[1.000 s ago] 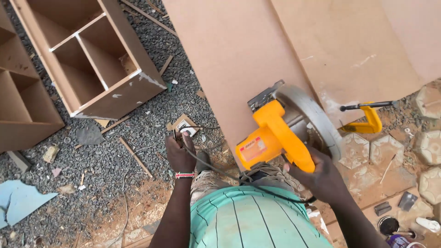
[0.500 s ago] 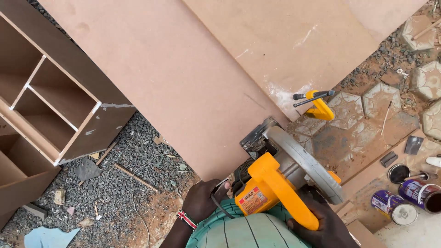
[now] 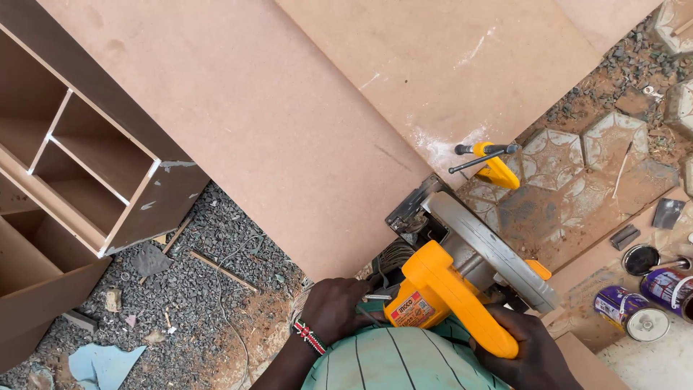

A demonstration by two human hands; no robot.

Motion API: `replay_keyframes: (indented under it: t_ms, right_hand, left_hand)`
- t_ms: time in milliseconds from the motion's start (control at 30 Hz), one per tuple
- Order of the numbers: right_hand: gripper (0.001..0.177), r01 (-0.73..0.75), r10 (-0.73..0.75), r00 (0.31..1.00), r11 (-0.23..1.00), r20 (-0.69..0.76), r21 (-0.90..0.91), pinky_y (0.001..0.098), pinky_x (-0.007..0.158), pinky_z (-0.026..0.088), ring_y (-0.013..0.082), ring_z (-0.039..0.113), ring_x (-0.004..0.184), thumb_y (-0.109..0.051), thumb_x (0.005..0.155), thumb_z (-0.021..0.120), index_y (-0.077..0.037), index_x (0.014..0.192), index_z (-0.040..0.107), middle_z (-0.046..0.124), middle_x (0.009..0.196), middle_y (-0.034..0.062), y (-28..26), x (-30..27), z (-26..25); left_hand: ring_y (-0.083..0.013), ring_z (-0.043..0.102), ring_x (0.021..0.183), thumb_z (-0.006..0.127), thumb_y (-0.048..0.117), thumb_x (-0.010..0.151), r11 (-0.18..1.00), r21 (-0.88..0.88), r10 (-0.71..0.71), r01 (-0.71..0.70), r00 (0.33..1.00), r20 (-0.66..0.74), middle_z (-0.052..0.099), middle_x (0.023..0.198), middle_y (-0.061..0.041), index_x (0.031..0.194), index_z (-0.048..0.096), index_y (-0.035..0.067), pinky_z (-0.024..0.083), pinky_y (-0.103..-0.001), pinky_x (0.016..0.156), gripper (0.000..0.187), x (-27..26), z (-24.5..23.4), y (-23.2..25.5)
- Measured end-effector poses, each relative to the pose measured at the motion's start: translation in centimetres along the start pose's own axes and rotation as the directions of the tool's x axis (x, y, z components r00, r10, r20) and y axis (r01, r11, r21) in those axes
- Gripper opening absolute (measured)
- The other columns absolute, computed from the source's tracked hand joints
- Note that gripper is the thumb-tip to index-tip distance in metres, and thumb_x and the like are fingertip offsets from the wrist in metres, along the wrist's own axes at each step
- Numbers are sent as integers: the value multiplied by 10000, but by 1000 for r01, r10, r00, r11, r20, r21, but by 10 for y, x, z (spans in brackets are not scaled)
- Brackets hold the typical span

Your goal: Measuring a wooden board with a tape measure and cutting it with a circular saw

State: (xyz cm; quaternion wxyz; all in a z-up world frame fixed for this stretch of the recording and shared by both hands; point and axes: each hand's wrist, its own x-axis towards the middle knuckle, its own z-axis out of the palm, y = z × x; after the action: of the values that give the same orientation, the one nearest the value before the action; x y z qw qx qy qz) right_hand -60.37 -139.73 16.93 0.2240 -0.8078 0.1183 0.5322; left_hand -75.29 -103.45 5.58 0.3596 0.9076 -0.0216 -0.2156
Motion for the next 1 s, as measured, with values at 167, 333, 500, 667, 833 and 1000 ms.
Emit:
replay_keyframes:
  t_ms: [167, 333, 500, 667, 833, 1000]
  right_hand:
    - [573, 66, -65, 997, 997, 32, -43, 374, 953, 741, 192, 924, 1008, -350, 764, 1111, -283, 1303, 927, 1005, 1139, -22, 6, 0, 13]
    - [516, 205, -206, 978, 978, 26, 24, 353, 822, 740, 178, 911, 885, -462, 775, 1109, -282, 1218, 916, 965, 1016, -25, 10, 1, 29]
    - [527, 375, -375, 927, 927, 2, 14, 369, 843, 775, 178, 936, 941, -497, 790, 1099, -301, 1247, 924, 996, 1082, -49, 17, 11, 35]
    - [625, 336, -338, 940, 941, 51, 38, 374, 883, 750, 159, 928, 1004, -465, 787, 1111, -298, 1346, 886, 967, 1150, -35, 24, 13, 38]
    - [458, 299, -306, 948, 951, 88, 78, 343, 847, 752, 140, 929, 939, -511, 827, 1077, -308, 1208, 925, 977, 1071, -55, 10, 13, 38]
    - [659, 381, -385, 918, 923, 98, 62, 388, 890, 742, 168, 914, 1031, -476, 824, 1112, -309, 1410, 861, 958, 1171, -42, 9, 17, 40]
  left_hand:
    - [-391, 738, 657, 668, 839, 1077, 997, 1, 77, -77, 993, -90, 756, 801, -95, 951, 735, 147, 473, -562, 486, 706, -11, -8, -3]
    - [-331, 752, 637, 684, 839, 1061, 1000, -10, -12, 12, 996, -87, 767, 766, -53, 963, 799, 166, 493, -516, 484, 690, -10, -27, 0]
    - [-319, 789, 673, 734, 853, 1012, 999, -11, -36, 35, 990, -139, 823, 804, -39, 995, 838, 162, 522, -506, 483, 699, -12, -28, -7]
    - [-319, 793, 697, 717, 873, 1010, 999, 6, -31, 32, 992, -119, 826, 833, -34, 1036, 841, 158, 528, -508, 499, 726, -13, -24, -17]
    - [-319, 791, 675, 675, 891, 1019, 998, -5, -61, 61, 993, -99, 830, 821, -39, 1006, 830, 143, 538, -502, 489, 765, -13, -27, -22]
    - [-294, 790, 665, 693, 896, 1005, 997, 0, -82, 82, 994, -71, 850, 827, -30, 1004, 848, 165, 539, -490, 478, 747, -13, -29, -31]
